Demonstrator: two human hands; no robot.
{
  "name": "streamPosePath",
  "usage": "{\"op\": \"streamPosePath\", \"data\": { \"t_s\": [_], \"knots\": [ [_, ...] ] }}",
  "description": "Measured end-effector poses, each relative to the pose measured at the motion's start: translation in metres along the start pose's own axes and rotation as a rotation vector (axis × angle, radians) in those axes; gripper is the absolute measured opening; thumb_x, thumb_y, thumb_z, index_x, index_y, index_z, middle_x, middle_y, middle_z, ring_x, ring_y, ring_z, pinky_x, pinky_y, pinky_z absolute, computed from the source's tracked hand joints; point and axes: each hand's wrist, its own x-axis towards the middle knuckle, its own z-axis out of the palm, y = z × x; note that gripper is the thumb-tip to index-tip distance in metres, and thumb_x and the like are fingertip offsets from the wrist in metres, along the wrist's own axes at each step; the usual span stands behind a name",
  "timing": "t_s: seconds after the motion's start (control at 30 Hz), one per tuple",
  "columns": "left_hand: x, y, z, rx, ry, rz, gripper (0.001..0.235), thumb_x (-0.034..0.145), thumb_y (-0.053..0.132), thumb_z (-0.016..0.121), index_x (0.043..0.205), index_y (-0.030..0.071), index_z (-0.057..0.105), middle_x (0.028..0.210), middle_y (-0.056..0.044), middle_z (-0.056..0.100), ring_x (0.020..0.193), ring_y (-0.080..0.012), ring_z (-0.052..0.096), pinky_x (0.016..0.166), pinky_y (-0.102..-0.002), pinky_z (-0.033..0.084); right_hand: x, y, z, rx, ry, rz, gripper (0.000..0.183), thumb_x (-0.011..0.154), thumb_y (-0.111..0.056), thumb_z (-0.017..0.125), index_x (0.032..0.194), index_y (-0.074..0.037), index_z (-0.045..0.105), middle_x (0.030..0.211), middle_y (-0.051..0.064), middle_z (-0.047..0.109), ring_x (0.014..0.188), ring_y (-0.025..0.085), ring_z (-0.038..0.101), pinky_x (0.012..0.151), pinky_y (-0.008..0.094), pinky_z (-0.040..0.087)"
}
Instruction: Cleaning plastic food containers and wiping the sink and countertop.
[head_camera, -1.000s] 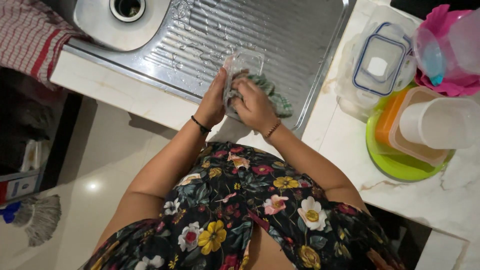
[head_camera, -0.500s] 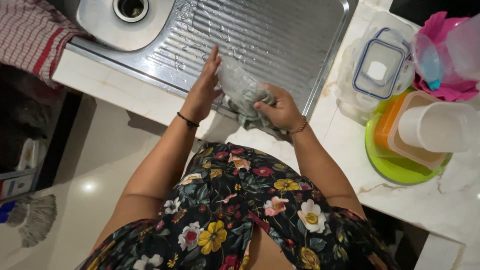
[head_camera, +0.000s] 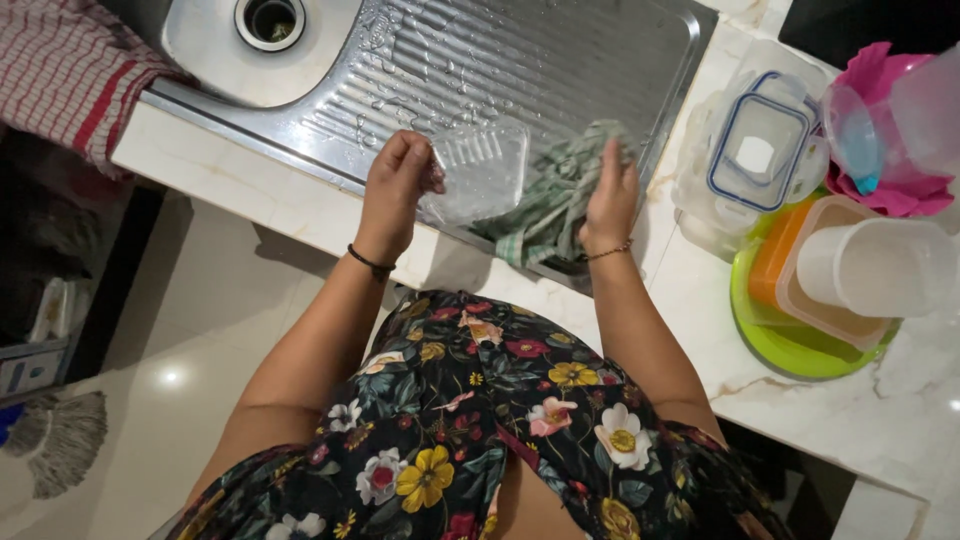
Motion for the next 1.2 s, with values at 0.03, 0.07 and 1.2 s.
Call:
{"op": "streamPosePath", "data": {
  "t_s": [0.03,0.07,1.2],
  "knots": [
    [-0.001,-0.003,0.002,0.073,0.027,0.045,0.017,0.109,0.024,0.058,0.105,0.008,0.057,0.086,-0.002,0.059,0.077,-0.0128,0.059,0.075,-0.030,0.053,-0.002,0.000,-0.002,0.079,0.072,-0.090,0.042,0.107,-0.042,0.059,0.124,-0.004,0.063,0.115,-0.003,0.069,0.108,0.007,0.062,0.097,0.026,0.047],
    [-0.002,-0.007,0.004,0.146,0.054,0.090,0.016,0.109,0.023,0.057,0.105,0.007,0.058,0.086,-0.002,0.059,0.076,-0.0123,0.059,0.073,-0.029,0.052,-0.004,0.000,-0.005,0.157,0.144,-0.179,0.039,0.107,-0.038,0.060,0.121,-0.002,0.064,0.110,0.001,0.067,0.101,0.011,0.062,0.094,0.030,0.051],
    [-0.013,-0.032,0.033,0.368,0.030,0.124,0.026,0.111,0.028,0.051,0.109,0.004,0.063,0.084,-0.001,0.062,0.077,-0.0085,0.056,0.072,-0.024,0.048,-0.044,-0.036,0.021,-0.374,0.171,-0.638,0.018,0.107,-0.013,0.064,0.124,-0.008,0.066,0.124,0.012,0.072,0.119,0.024,0.067,0.107,0.040,0.052]
  ]
}}
